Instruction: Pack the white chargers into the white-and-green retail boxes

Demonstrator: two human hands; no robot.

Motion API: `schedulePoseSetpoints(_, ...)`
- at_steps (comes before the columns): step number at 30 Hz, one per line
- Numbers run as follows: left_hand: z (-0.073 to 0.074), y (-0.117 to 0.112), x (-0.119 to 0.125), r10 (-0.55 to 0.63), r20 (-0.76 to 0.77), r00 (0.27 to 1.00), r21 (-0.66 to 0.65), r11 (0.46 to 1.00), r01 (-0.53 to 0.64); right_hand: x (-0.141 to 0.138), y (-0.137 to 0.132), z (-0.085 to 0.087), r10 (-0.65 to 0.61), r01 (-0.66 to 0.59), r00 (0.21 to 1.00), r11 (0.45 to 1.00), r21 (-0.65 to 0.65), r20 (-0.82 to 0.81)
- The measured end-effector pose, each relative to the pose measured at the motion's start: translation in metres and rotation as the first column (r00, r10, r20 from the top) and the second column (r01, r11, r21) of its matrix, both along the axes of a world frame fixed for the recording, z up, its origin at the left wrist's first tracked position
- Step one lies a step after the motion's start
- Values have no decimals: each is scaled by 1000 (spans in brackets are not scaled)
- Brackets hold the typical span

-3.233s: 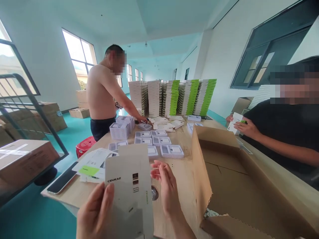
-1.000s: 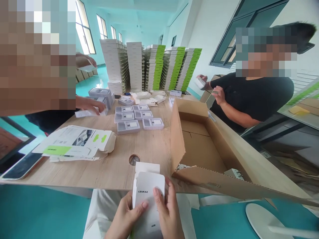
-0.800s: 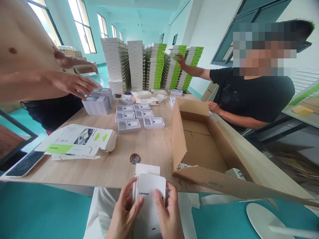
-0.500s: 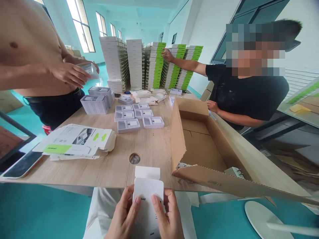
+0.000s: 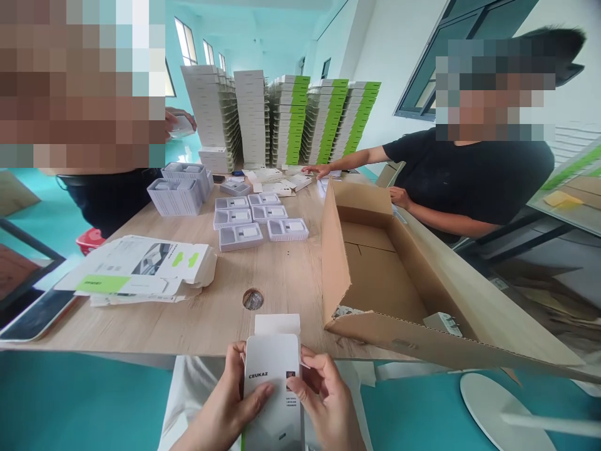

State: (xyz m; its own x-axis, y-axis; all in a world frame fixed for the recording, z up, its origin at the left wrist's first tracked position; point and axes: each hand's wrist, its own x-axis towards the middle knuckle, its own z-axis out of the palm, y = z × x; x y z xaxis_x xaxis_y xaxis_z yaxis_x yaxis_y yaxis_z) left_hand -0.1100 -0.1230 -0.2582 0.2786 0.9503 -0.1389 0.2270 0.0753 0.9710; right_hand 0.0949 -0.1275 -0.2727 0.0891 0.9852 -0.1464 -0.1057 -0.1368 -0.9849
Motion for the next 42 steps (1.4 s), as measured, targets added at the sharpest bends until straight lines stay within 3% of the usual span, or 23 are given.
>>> schedulePoseSetpoints(3, -5, -5, 1, 26, 20, 999, 28, 999, -26, -1, -6, 5, -42, 41, 998, 999, 33, 45)
schedulePoseSetpoints(6, -11, -14, 6, 96, 36, 995, 66, 993, -98, 12, 11, 28, -10, 9, 999, 999, 32, 40)
schedulePoseSetpoints(9, -16, -22, 15, 164, 77, 983, 164, 971, -175, 28, 38, 51, 150, -150, 988, 989, -1, -33)
schedulePoseSetpoints(12, -15, -25, 20, 123, 136, 983, 304, 939, -160, 35, 56, 67, 455, -456, 890, 888, -62, -41)
schedulePoseSetpoints(14, -12, -25, 17, 74, 142, 987, 379, 917, -124, 35, 61, 74, 566, -563, 824, 823, -81, 25)
schedulePoseSetpoints(18, -8, -23, 4, -20, 44, 999, 481, 877, -3, 34, 65, 78, 628, -666, 721, 745, 44, 293)
schedulePoseSetpoints(21, -8, -22, -3, -37, -20, 999, 493, 869, 42, 36, 67, 74, 607, -761, 631, 607, 231, 483)
schedulePoseSetpoints(23, -10, -21, -5, -49, -66, 997, 493, 867, 75, 39, 68, 70, 572, -793, 593, 538, 286, 567)
schedulePoseSetpoints(25, -11, -20, -3, -57, -52, 997, 514, 854, 76, 42, 66, 68, 568, -786, 594, 560, 260, 570)
schedulePoseSetpoints(28, -17, -23, 5, -77, 39, 996, 563, 826, 42, 48, 58, 65, 594, -685, 694, 718, 120, 406)
schedulePoseSetpoints(31, -26, -35, 19, 131, 160, 978, 503, 842, -195, 50, 44, 58, 561, -562, 827, 827, 36, 29)
schedulePoseSetpoints(33, -31, -43, 30, 318, 260, 912, 355, 847, -396, 45, 34, 51, 477, -503, 819, 864, -1, -320)
schedulePoseSetpoints(36, -28, -49, 41, 461, 306, 833, 234, 811, -536, 28, 20, 43, 323, -444, 752, 893, -79, -575)
schedulePoseSetpoints(39, -16, -47, 43, 492, 230, 839, 243, 806, -540, 11, 11, 44, 278, -453, 733, 880, -141, -621)
schedulePoseSetpoints(42, -5, -41, 39, 493, 164, 854, 245, 818, -520, 4, 6, 51, 344, -486, 749, 866, -117, -566)
